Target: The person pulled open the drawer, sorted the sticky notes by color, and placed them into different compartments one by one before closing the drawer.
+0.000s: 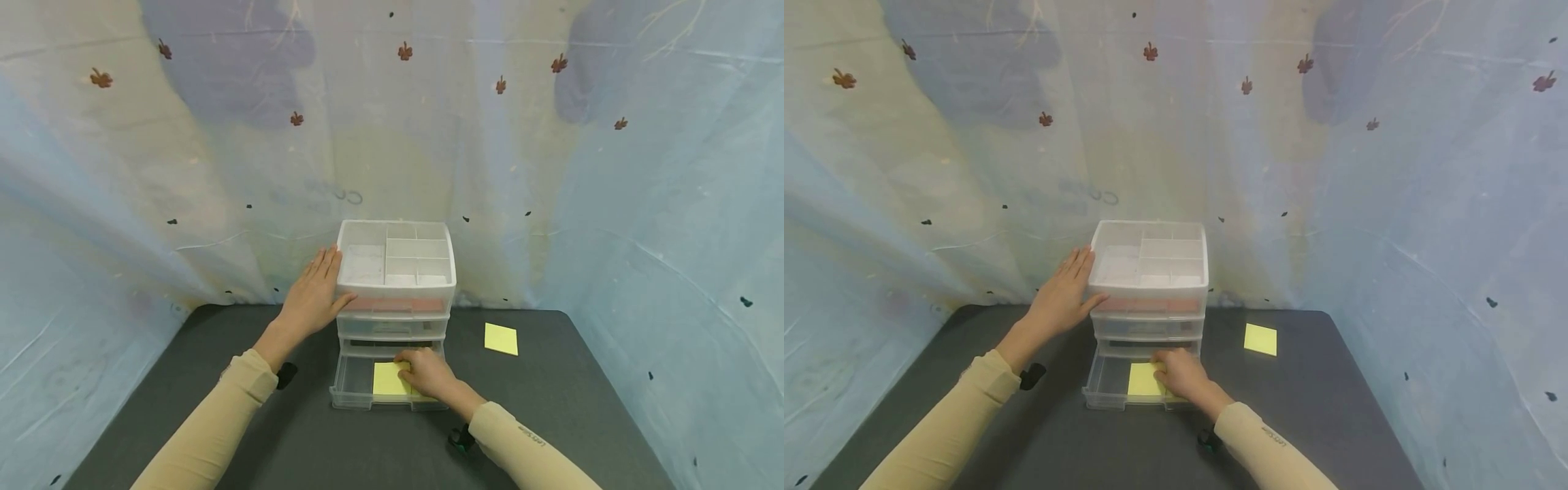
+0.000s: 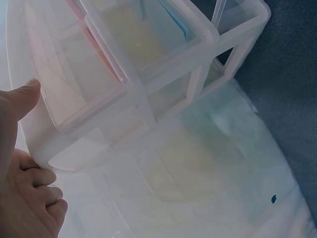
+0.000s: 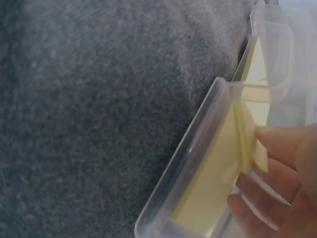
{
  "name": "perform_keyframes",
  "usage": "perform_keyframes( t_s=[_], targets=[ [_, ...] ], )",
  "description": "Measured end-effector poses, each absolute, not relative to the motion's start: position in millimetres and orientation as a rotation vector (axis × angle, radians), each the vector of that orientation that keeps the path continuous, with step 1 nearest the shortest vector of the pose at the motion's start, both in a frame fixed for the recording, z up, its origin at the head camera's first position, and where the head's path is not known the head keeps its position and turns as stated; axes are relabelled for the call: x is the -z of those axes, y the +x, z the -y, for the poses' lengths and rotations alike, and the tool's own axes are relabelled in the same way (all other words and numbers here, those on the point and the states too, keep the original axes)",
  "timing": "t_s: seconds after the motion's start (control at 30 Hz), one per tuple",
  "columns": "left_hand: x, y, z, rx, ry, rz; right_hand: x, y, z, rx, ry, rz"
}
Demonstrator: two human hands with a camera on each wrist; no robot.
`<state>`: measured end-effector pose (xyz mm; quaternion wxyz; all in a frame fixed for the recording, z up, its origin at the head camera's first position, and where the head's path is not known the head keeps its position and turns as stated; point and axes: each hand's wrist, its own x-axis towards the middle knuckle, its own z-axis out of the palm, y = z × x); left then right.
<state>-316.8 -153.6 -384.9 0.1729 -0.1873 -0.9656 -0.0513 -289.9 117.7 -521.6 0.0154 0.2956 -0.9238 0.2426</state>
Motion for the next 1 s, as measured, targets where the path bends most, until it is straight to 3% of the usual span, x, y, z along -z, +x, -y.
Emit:
perform_keyframes(
  t_s=[1.0],
  targets=[
    [385.8, -316.1, 153.3, 0.183, -0.536, 2.754, 505.3, -275.9, -127.6, -0.902, 0.926, 2.782]
  ],
)
